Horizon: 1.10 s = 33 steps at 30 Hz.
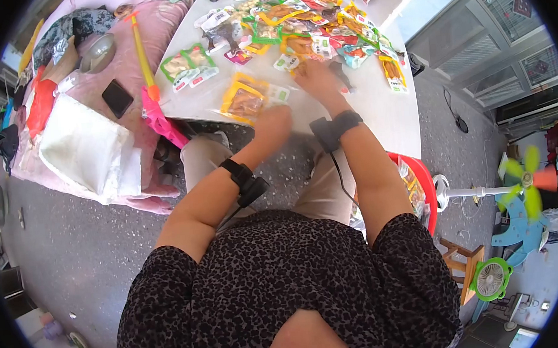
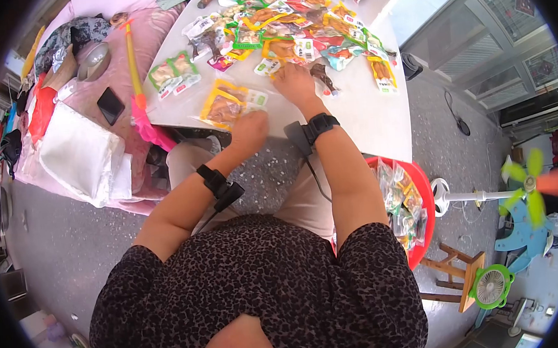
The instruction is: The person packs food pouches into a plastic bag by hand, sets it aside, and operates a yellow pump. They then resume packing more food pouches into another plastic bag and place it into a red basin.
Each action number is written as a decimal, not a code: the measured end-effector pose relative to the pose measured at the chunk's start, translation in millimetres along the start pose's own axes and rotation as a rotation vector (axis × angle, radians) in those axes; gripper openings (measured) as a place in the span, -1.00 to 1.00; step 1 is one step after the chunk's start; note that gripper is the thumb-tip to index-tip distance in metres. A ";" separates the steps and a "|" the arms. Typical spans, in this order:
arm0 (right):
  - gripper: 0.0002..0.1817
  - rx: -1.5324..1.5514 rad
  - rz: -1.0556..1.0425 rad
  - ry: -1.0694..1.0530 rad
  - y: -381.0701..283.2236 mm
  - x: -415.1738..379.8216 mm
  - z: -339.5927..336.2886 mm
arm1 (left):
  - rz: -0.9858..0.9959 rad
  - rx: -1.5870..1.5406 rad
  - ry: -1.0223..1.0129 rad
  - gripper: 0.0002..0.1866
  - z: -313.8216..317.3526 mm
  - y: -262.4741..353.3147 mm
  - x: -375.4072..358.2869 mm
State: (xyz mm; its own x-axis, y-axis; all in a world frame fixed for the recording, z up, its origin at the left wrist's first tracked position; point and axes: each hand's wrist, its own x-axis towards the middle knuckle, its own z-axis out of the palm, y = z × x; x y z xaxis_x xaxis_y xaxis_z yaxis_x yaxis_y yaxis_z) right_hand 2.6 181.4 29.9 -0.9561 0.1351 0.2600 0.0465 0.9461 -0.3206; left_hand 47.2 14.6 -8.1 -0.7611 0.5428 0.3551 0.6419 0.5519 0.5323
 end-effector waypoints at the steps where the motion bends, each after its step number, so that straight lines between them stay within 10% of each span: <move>1: -0.63 -0.050 0.001 -0.007 -7.2 4.9 3.1 | -0.001 -0.004 0.003 -0.93 0.0 -0.5 -0.4; 9: -0.74 -0.207 0.017 -0.295 -5.8 21.5 17.6 | -0.027 -0.025 -0.021 -0.93 -7.8 4.7 -1.9; 19: -0.82 0.205 -0.152 0.390 61.6 -65.9 -14.0 | -0.022 -0.003 -0.010 -0.88 -1.2 1.7 -0.2; 25: -0.68 0.371 0.453 0.198 52.8 -127.9 -32.0 | -0.005 -0.031 0.047 -0.87 -2.0 4.5 -0.2; 28: -0.67 1.078 0.851 0.158 50.0 -129.5 -36.8 | -0.037 -0.025 0.023 -0.87 -2.0 5.0 0.4; 33: -0.65 1.995 0.806 0.182 30.4 -125.7 -36.2 | -0.052 -0.037 0.010 -0.87 -3.2 5.3 0.5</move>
State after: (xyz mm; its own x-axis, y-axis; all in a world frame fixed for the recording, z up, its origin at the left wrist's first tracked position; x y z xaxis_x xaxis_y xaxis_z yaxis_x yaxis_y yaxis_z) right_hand 134.7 203.8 20.4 -0.8532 0.3756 -0.3618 -0.0809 -0.7807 -0.6197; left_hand 49.9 15.8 -2.7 -0.7944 0.5077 0.3335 0.5977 0.5554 0.5781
